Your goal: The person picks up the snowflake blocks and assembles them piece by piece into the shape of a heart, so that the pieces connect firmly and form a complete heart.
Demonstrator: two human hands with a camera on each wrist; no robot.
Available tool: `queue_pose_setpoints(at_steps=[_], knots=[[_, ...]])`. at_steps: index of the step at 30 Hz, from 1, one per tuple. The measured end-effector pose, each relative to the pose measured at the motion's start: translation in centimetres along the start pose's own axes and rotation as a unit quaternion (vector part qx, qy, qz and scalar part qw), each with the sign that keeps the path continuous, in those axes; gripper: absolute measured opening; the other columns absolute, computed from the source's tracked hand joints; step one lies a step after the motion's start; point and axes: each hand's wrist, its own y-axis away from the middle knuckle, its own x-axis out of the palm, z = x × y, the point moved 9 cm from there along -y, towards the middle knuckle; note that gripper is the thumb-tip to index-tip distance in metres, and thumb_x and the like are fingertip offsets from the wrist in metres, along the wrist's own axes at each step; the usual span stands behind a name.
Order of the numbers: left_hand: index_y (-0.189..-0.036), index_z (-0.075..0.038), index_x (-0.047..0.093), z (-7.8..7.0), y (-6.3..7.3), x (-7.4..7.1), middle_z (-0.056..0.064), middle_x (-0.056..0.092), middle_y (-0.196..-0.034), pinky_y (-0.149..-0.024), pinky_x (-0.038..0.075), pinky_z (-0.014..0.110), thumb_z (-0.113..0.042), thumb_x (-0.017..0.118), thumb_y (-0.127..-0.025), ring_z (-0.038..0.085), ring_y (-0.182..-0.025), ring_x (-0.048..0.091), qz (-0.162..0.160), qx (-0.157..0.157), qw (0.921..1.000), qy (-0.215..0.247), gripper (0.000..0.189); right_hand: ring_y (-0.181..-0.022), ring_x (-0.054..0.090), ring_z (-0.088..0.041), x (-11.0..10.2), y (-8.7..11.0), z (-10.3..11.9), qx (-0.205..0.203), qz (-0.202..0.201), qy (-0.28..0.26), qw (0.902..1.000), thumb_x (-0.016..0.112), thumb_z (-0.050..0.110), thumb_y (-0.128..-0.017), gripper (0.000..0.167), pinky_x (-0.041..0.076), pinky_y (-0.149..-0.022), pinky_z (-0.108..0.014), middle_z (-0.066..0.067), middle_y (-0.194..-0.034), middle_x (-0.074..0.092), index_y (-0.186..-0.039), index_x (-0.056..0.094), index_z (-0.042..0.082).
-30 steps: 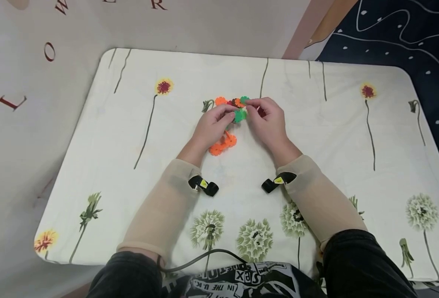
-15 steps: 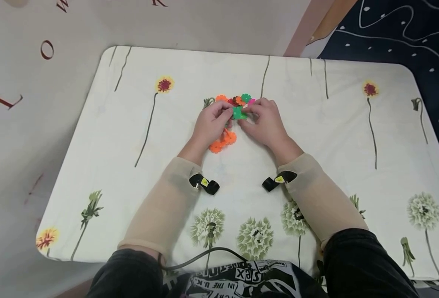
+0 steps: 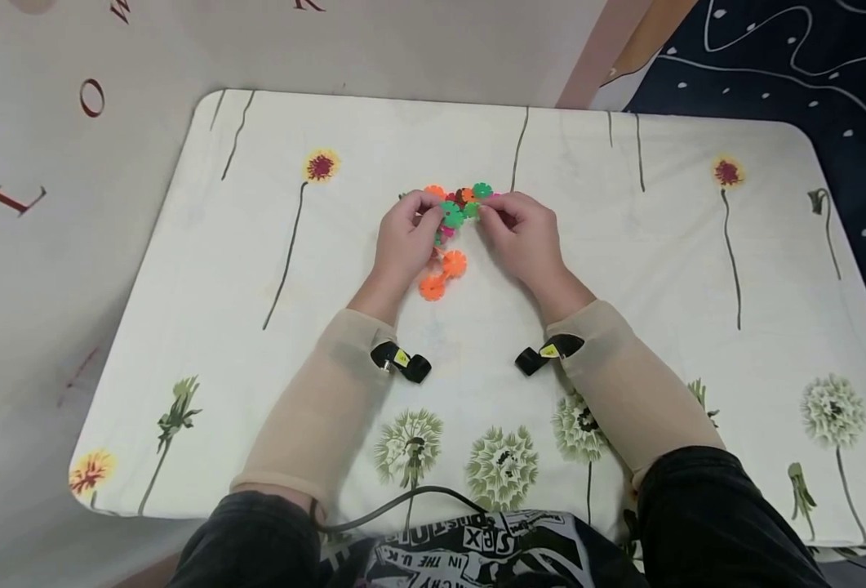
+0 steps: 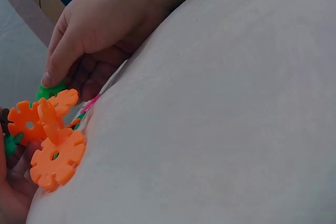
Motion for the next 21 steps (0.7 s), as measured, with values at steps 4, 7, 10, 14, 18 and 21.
queue_pose_setpoints(at_steps=[4,7,10,14,18,21], knots=[[-0.109,-0.008,0.067,0.1,-0.1,0.1,0.008,0.063,-0.097,-0.057,0.051,0.029,-0.015,0.057,-0.108,0.022,-0.070,0.062,0.002,0.000,0.9999,0.011,0.012,-0.082,0.065,-0.006,0.0,0.2,0.2,-0.026,-0.013,-0.063,0.9976,0.077,-0.001,-0.095,0.011,0.055,-0.080,-0.018,-0.017,-0.098,0.076,-0.104,0.081,-0.004],[-0.109,-0.009,0.066,0.3,-0.1,0.1,0.007,0.063,-0.097,-0.059,0.049,0.028,-0.016,0.057,-0.108,0.022,-0.071,0.061,0.001,-0.005,1.0000,0.007,0.012,-0.080,0.064,-0.003,0.1,0.3,0.3,-0.035,-0.015,-0.104,0.9938,0.080,-0.005,-0.092,0.013,0.054,-0.077,-0.017,-0.020,-0.098,0.076,-0.105,0.080,-0.006],[-0.108,-0.010,0.066,0.3,0.0,0.0,0.006,0.061,-0.100,-0.061,0.048,0.028,-0.020,0.058,-0.109,0.021,-0.072,0.059,0.001,-0.009,1.0000,-0.004,0.013,-0.082,0.067,-0.004,0.4,0.4,0.4,-0.033,-0.010,-0.134,0.9903,0.080,-0.006,-0.092,0.014,0.056,-0.078,-0.018,-0.021,-0.099,0.076,-0.106,0.079,-0.007],[-0.105,-0.011,0.065,0.4,0.1,0.1,0.006,0.062,-0.098,-0.061,0.047,0.028,-0.022,0.060,-0.109,0.022,-0.070,0.059,0.005,-0.012,0.9999,0.001,0.014,-0.086,0.069,-0.004,0.5,0.4,0.2,-0.014,0.001,-0.133,0.9910,0.080,-0.003,-0.094,0.012,0.057,-0.081,-0.020,-0.020,-0.101,0.077,-0.107,0.080,-0.006],[-0.101,-0.011,0.064,0.3,0.2,0.2,0.008,0.062,-0.093,-0.060,0.046,0.028,-0.023,0.060,-0.110,0.023,-0.068,0.060,0.008,-0.018,0.9997,0.013,0.015,-0.085,0.072,-0.007,0.8,0.4,-0.4,0.035,0.021,-0.125,0.9913,0.079,0.003,-0.097,0.014,0.059,-0.084,-0.023,-0.016,-0.100,0.079,-0.109,0.080,-0.003],[-0.099,-0.011,0.063,0.3,0.2,0.2,0.008,0.061,-0.090,-0.060,0.047,0.028,-0.022,0.059,-0.110,0.022,-0.068,0.061,0.006,-0.023,0.9995,0.019,0.015,-0.083,0.075,-0.010,1.0,0.4,-1.0,0.083,0.036,-0.143,0.9855,0.078,0.006,-0.098,0.017,0.061,-0.085,-0.025,-0.016,-0.099,0.079,-0.112,0.080,-0.003]])
